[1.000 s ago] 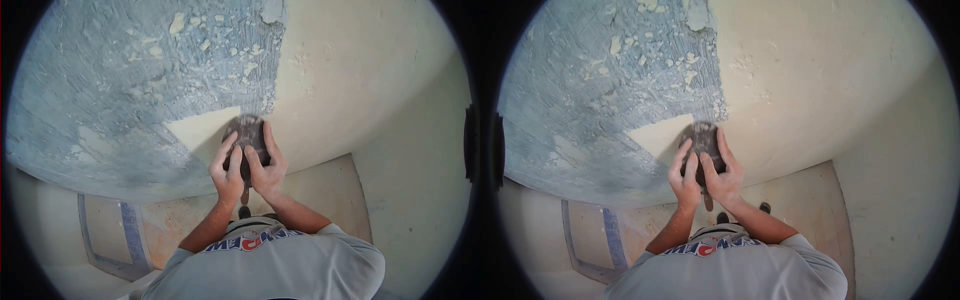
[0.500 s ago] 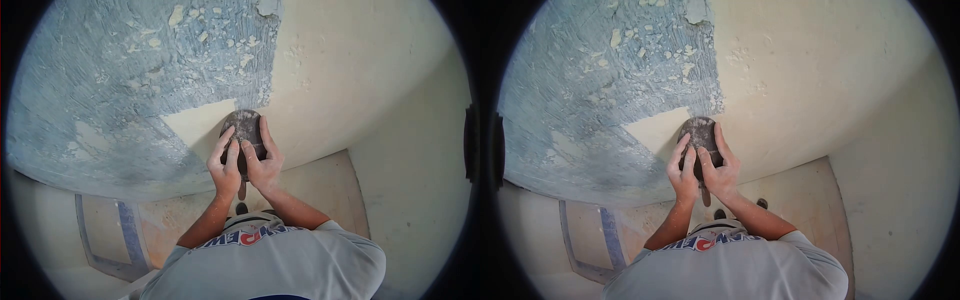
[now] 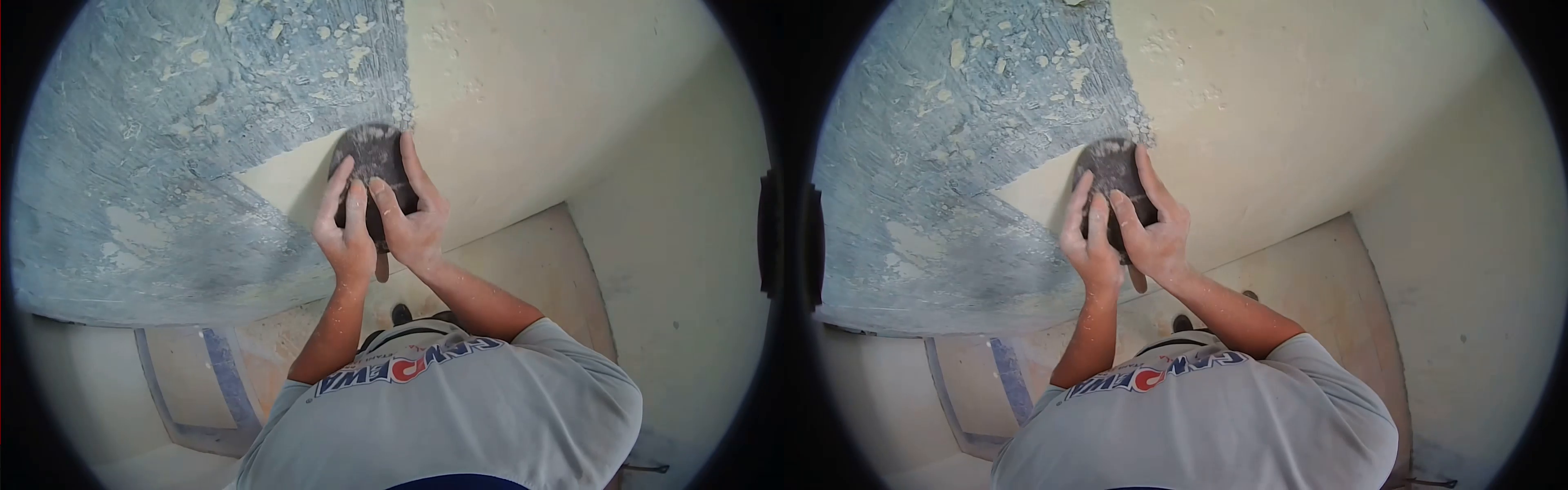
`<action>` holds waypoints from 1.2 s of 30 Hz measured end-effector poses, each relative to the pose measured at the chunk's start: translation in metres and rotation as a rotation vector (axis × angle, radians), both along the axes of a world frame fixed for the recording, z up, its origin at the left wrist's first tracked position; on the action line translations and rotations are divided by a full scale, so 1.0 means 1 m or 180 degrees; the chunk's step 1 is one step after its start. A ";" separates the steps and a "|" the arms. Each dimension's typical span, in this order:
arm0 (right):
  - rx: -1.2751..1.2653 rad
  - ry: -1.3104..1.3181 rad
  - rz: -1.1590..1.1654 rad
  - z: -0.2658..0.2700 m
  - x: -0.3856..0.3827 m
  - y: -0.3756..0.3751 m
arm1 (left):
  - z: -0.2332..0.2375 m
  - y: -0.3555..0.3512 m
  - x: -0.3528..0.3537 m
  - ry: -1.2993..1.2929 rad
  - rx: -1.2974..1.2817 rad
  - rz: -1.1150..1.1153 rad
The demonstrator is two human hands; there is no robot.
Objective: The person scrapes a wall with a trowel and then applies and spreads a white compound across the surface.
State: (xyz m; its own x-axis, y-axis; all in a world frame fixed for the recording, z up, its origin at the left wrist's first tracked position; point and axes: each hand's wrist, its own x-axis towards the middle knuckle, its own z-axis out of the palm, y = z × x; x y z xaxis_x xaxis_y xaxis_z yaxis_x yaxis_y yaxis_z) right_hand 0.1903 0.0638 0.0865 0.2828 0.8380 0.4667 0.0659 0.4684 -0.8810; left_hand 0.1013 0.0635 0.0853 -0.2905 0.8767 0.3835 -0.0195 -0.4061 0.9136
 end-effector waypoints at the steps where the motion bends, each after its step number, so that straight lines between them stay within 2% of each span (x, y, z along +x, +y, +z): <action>1: 0.0006 0.0020 -0.0018 -0.013 -0.001 -0.001 | -0.016 0.000 0.001 0.0123 0.0148 0.0092; 2: 0.0083 -0.0011 -0.0083 -0.031 -0.003 -0.001 | -0.031 -0.001 0.000 0.0168 0.0086 0.0127; 5: 0.0169 -0.0119 -0.0243 -0.028 -0.001 -0.002 | -0.032 -0.004 0.000 0.0122 -0.0015 0.0115; 7: -0.0295 0.0153 0.0162 -0.011 0.002 -0.005 | -0.016 -0.002 0.003 -0.0003 0.0006 0.0122; 9: -0.0286 0.0272 0.0154 -0.018 0.001 -0.005 | -0.027 -0.002 0.004 0.0070 0.0007 0.0136; 11: 0.0065 -0.0139 -0.0196 -0.036 0.000 -0.003 | -0.042 0.001 0.002 0.0262 0.0080 0.0253; 15: 0.0014 0.0088 -0.0053 -0.023 0.000 -0.006 | -0.030 -0.001 0.005 -0.0136 -0.0053 0.0091; 19: -0.0335 0.0032 0.0117 -0.032 0.003 -0.008 | -0.044 -0.003 0.003 0.0354 0.0037 0.0373; 22: -0.0225 0.0127 -0.0009 -0.034 0.004 -0.016 | -0.051 -0.009 0.003 0.0029 -0.0105 0.0012; 36: -0.0208 0.0077 0.0096 -0.029 -0.001 -0.013 | -0.042 -0.010 -0.002 0.0034 -0.0028 0.0153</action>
State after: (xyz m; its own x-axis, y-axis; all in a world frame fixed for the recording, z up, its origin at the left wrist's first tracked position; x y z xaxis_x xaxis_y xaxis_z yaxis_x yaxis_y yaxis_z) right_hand 0.1888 0.0505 0.0578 0.2674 0.8747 0.4041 0.0309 0.4114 -0.9109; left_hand 0.0990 0.0535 0.0436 -0.3285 0.8651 0.3791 0.0095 -0.3984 0.9172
